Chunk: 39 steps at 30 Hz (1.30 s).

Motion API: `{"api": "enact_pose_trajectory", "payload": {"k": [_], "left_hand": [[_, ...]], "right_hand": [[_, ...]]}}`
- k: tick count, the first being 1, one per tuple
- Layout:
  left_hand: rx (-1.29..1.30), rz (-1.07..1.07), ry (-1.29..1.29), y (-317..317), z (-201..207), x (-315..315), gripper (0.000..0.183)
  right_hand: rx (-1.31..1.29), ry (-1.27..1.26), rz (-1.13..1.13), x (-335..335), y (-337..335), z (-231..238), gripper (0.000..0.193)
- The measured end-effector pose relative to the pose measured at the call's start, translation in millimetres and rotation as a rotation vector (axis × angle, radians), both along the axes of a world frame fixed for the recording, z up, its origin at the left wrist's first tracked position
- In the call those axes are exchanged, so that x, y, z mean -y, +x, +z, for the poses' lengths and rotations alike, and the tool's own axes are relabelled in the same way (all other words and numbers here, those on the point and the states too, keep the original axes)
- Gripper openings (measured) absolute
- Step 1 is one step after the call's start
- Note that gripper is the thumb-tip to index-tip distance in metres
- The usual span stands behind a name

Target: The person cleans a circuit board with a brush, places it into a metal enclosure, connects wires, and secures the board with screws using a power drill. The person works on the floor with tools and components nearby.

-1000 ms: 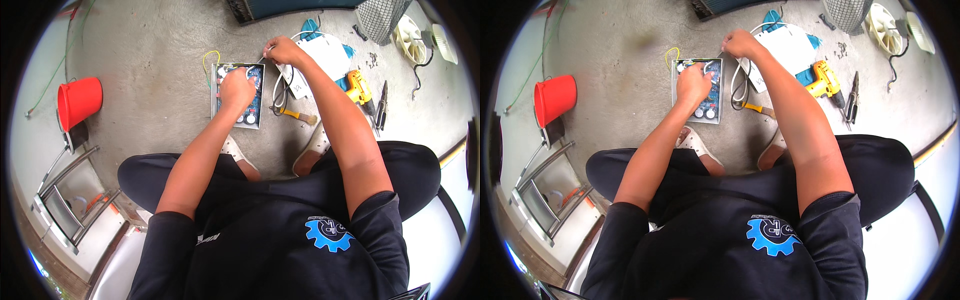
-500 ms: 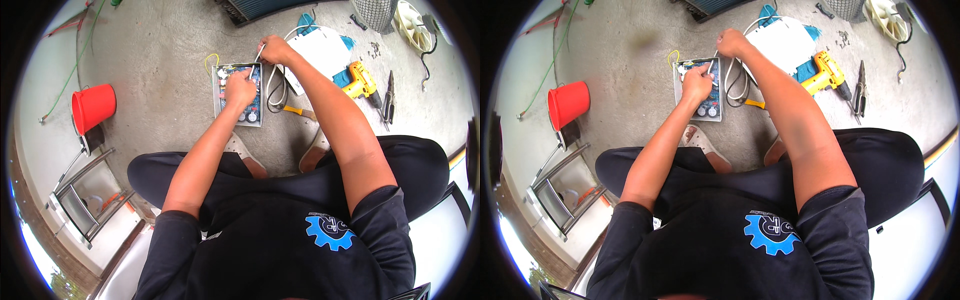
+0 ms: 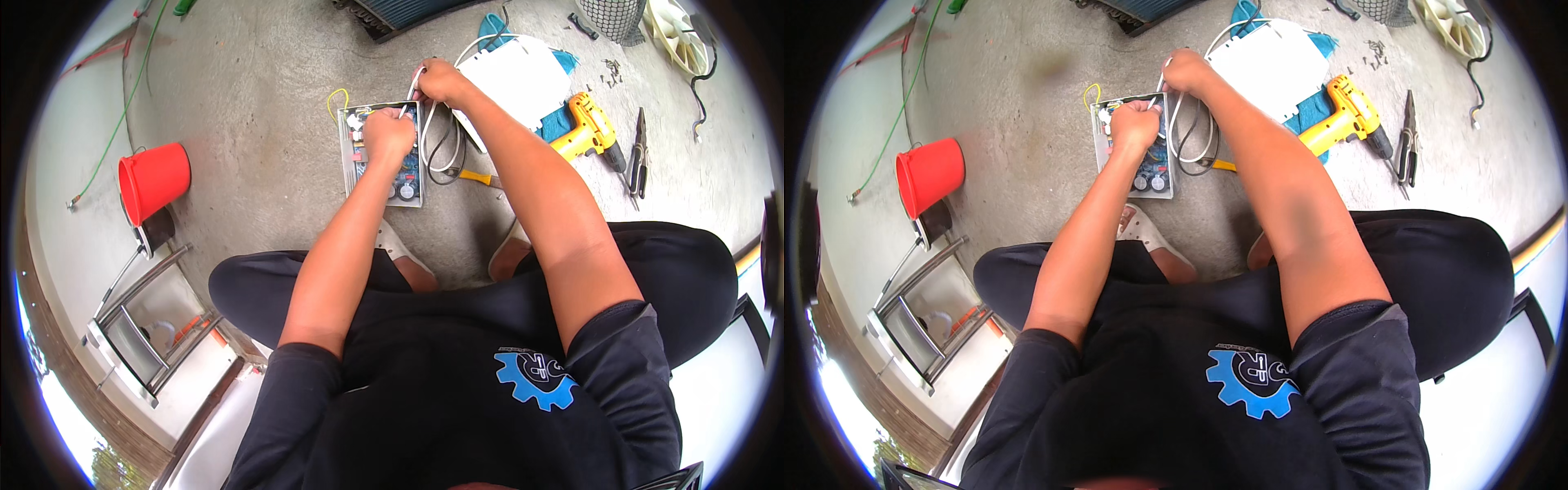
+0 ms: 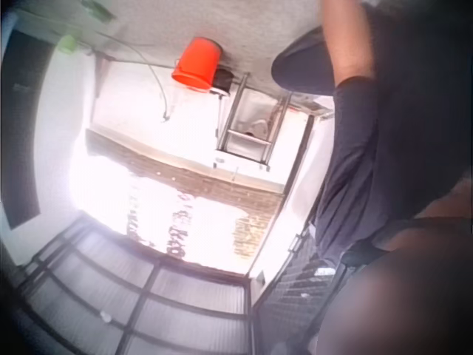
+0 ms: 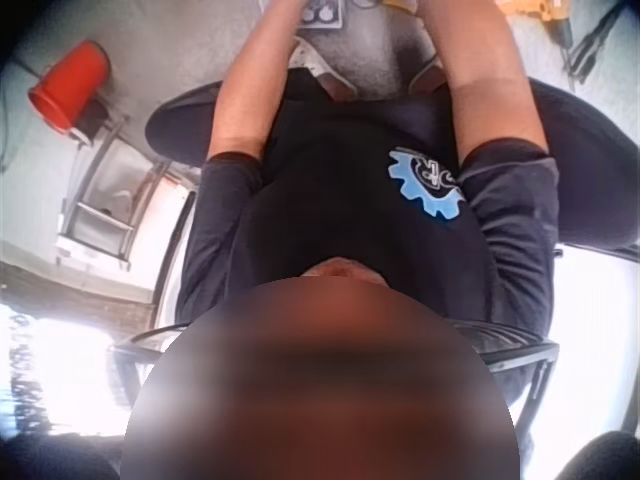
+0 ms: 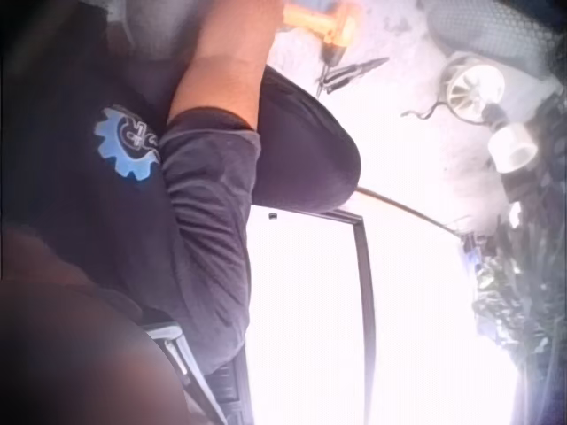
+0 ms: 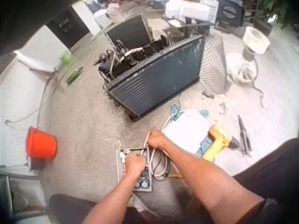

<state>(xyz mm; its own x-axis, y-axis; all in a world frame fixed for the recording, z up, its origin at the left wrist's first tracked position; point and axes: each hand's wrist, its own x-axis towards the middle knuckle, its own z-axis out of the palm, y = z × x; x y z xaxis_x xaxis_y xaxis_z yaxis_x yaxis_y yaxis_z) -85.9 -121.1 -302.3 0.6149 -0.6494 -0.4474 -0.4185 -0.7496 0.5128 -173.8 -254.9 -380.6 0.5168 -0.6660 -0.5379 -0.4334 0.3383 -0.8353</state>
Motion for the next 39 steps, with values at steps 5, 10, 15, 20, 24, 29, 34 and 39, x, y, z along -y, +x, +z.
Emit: {"api": "enact_pose_trajectory", "payload": {"k": [5, 10, 15, 20, 24, 29, 34, 39], "left_hand": [[0.171, 0.082, -0.074, -22.5, 3.3, -2.6, 0.020], [0.255, 0.142, -0.131, -31.9, -5.7, -2.5, 0.018], [0.272, 0.155, -0.155, -31.9, -15.1, -1.7, 0.020], [0.282, 0.136, -0.173, -31.6, -19.1, -2.3, 0.022], [0.320, 0.052, -0.127, -30.4, -15.7, -1.3, 0.027], [0.177, 0.019, -0.052, -21.0, -7.2, 1.4, 0.033], [0.133, 0.004, -0.068, -16.1, -4.3, 1.7, 0.031], [0.140, 0.025, -0.072, -17.6, -1.1, 1.4, 0.024]], "right_hand": [[-0.018, -0.006, 0.128, 6.5, 9.9, -2.8, 0.017], [-0.088, 0.048, 0.187, 8.6, 5.8, 14.0, 0.022], [-0.231, -0.287, 0.360, 8.7, 7.1, 29.7, 0.028], [-0.284, -0.243, 0.192, 0.6, 13.4, 29.5, 0.034], [-0.259, -0.265, 0.107, -8.3, 10.8, 27.1, 0.036], [-0.130, -0.347, -0.079, -21.5, 3.0, 23.4, 0.030], [-0.030, -0.343, -0.198, -30.0, -1.0, 19.4, 0.029], [0.118, -0.068, -0.085, -11.5, -4.2, 18.6, 0.027]]}}
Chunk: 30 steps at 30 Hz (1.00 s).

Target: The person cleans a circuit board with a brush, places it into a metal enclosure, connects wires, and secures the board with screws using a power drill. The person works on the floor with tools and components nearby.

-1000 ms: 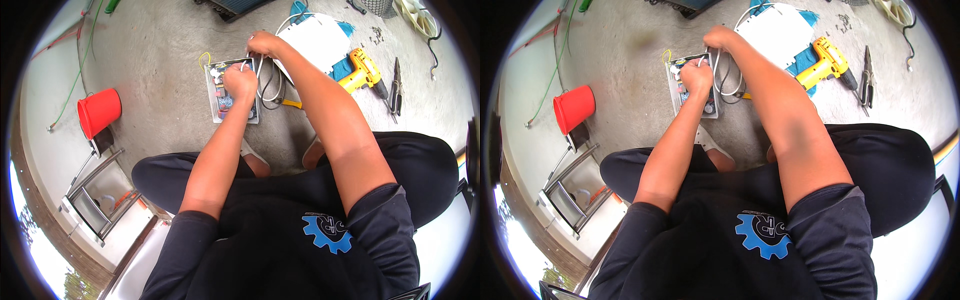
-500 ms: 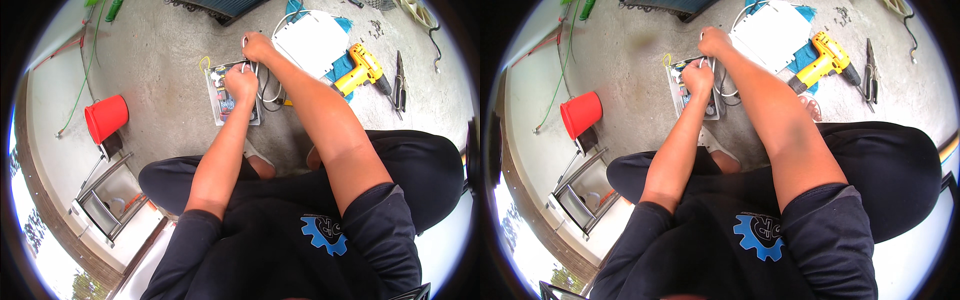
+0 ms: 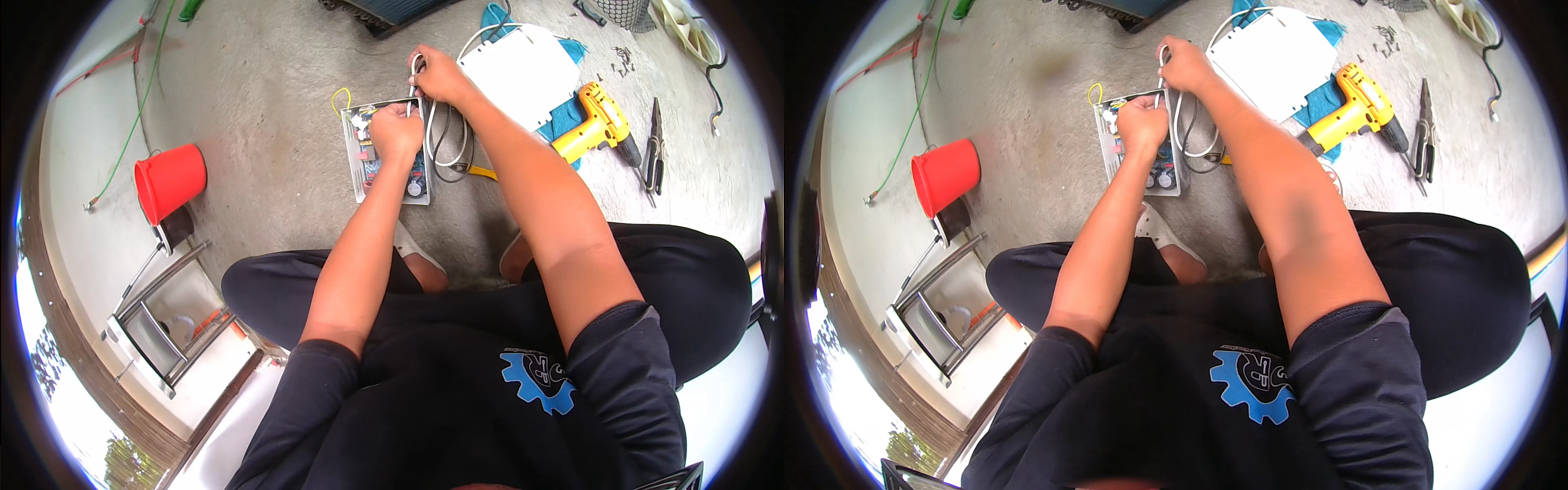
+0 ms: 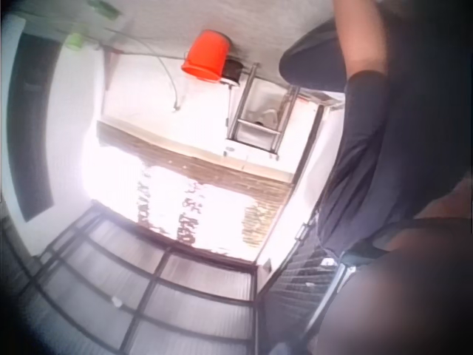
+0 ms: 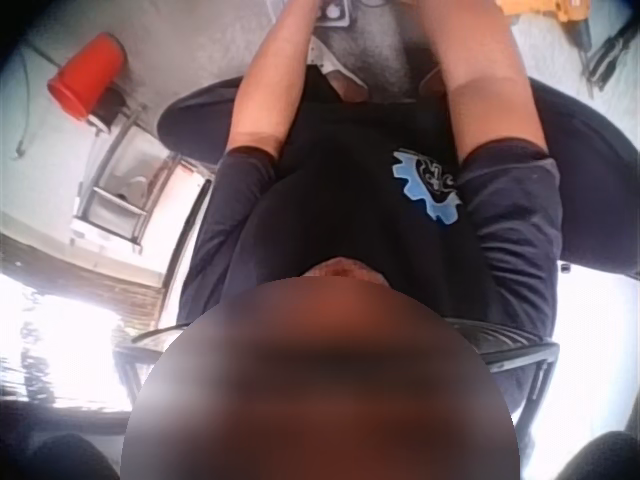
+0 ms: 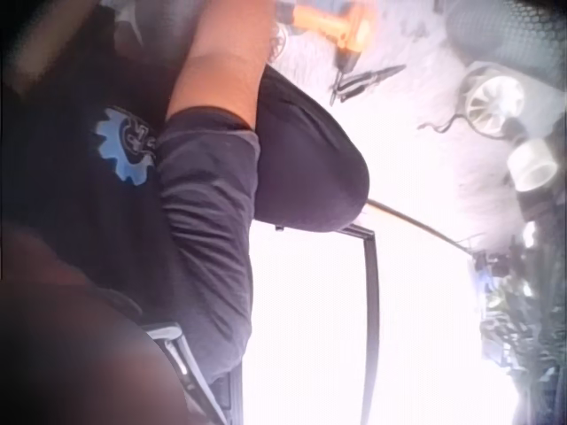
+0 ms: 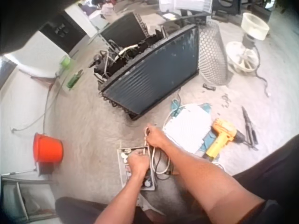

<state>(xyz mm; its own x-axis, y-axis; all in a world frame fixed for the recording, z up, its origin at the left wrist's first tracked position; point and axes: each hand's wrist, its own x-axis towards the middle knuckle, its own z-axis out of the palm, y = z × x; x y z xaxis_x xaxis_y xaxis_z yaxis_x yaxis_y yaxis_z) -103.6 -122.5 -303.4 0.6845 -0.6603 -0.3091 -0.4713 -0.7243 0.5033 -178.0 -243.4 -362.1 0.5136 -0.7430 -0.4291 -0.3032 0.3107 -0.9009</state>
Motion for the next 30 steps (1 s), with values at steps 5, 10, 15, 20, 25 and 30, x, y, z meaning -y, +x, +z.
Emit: {"api": "enact_pose_trajectory", "payload": {"k": [5, 10, 15, 20, 25, 30], "left_hand": [[0.057, -0.027, 0.062, -2.0, 5.4, 2.8, 0.023], [0.123, -0.008, -0.007, -8.9, 3.5, -0.3, 0.023], [0.160, -0.003, -0.075, -12.7, -2.7, -2.8, 0.025], [0.203, 0.024, -0.053, -16.4, -8.3, 0.1, 0.020], [0.196, 0.092, -0.063, -16.9, -14.1, 3.8, 0.020], [0.148, 0.155, -0.026, -16.0, -16.5, 9.2, 0.018]], "right_hand": [[-0.014, 0.157, 0.135, 23.4, 7.0, -4.8, 0.031], [-0.209, -0.140, 0.243, 21.8, 11.7, -10.5, 0.042], [-0.227, -0.129, 0.246, 18.2, 7.4, -6.1, 0.040], [-0.184, -0.207, 0.235, 14.5, 5.1, -2.3, 0.037], [-0.136, -0.219, 0.285, 13.4, 3.4, -3.2, 0.033], [-0.105, -0.214, 0.404, 18.1, 2.4, -4.3, 0.030]]}}
